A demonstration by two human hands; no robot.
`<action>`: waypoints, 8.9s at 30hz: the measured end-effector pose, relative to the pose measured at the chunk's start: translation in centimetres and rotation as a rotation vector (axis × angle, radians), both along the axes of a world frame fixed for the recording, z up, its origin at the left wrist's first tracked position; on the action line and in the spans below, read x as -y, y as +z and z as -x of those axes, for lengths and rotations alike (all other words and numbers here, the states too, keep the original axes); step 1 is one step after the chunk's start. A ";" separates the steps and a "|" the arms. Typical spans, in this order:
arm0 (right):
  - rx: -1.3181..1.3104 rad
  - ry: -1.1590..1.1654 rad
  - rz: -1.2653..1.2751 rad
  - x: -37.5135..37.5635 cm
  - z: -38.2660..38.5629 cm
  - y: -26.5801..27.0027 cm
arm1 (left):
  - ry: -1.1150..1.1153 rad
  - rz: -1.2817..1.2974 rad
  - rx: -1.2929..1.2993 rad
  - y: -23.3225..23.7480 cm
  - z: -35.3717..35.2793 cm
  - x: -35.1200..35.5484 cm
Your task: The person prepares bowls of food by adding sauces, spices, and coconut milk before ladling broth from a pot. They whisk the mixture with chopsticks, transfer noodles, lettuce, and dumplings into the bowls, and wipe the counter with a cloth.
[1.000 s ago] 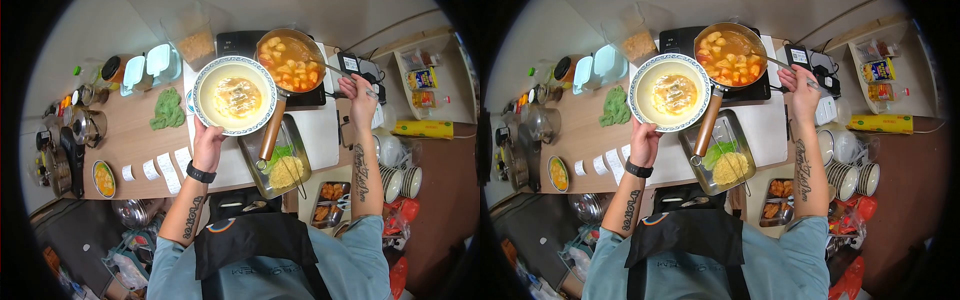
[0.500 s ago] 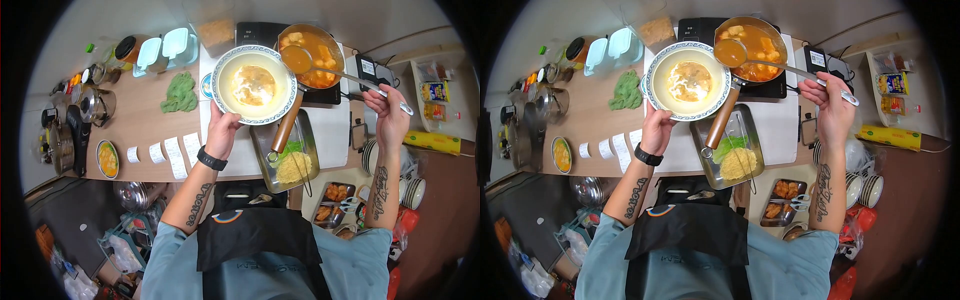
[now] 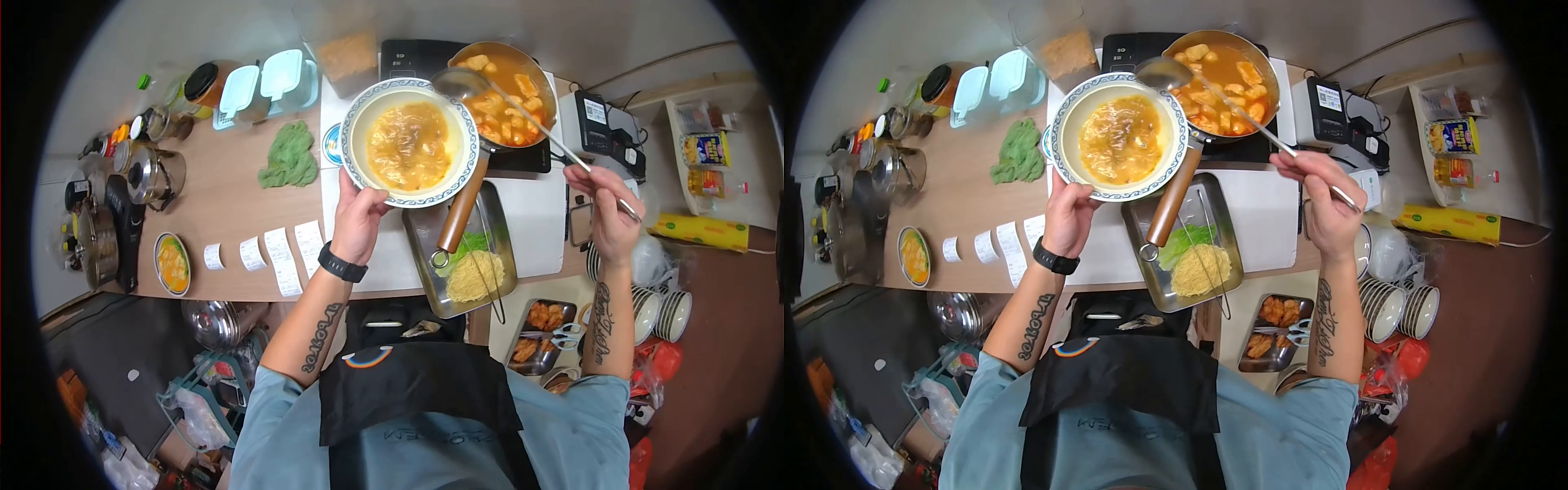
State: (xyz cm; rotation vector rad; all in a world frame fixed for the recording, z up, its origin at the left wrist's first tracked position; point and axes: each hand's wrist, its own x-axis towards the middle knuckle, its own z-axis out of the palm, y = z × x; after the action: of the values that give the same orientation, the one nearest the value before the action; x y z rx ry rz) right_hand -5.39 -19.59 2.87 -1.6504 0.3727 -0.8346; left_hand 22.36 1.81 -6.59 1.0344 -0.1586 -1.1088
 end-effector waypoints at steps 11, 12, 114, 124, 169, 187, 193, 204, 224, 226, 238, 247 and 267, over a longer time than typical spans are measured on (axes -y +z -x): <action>-0.189 -0.475 -0.027 4.9 -2.3 -5.1 | 0.018 -0.012 0.006 -0.4 -0.1 -0.4; -0.148 -0.511 -0.120 5.1 -2.3 -5.1 | 0.014 -0.010 0.005 -0.4 -0.1 -0.4; -0.103 -0.472 -0.284 3.6 1.1 1.9 | -0.022 0.000 0.011 -0.9 0.2 -0.3; -0.065 -0.164 -0.277 0.1 -0.1 1.2 | -0.004 0.012 -0.031 0.2 0.5 0.0; -1.067 -0.507 -0.399 -26.5 10.7 -8.6 | 0.490 -0.026 0.011 -8.2 -18.3 -20.8; -1.043 0.190 0.766 -25.5 -36.5 -4.2 | 0.483 -0.075 -0.082 -9.2 -21.5 -23.6; -1.007 0.264 0.943 -25.0 -42.4 -7.1 | 0.527 -0.022 -0.106 -9.2 -22.6 -24.2; -1.104 0.265 0.945 -25.8 -43.7 -6.1 | 0.553 -0.078 -0.095 -7.3 -21.7 -31.0; -1.083 0.305 0.997 -26.7 -43.2 -6.5 | 0.203 -0.358 -0.124 -8.9 -13.2 -43.2; -1.070 0.305 1.015 -26.4 -42.4 -5.5 | 0.207 -0.430 -0.062 -9.6 -12.7 -44.2; -1.120 0.275 0.970 -26.6 -43.4 -5.5 | 0.174 -0.452 -0.107 -10.9 -12.1 -44.5; -1.067 0.320 1.024 -26.8 -42.8 -5.5 | 0.230 -0.488 -0.178 -14.0 -10.6 -47.6; -1.113 0.257 1.023 -26.8 -43.1 -5.8 | 0.186 -0.599 -0.177 -15.0 -10.2 -48.0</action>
State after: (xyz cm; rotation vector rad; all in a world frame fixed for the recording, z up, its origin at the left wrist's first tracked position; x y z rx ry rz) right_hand 37.73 7.19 -2.93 -2.9754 0.4943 0.2822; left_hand 32.52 49.84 -21.61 1.4368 0.4294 -1.0938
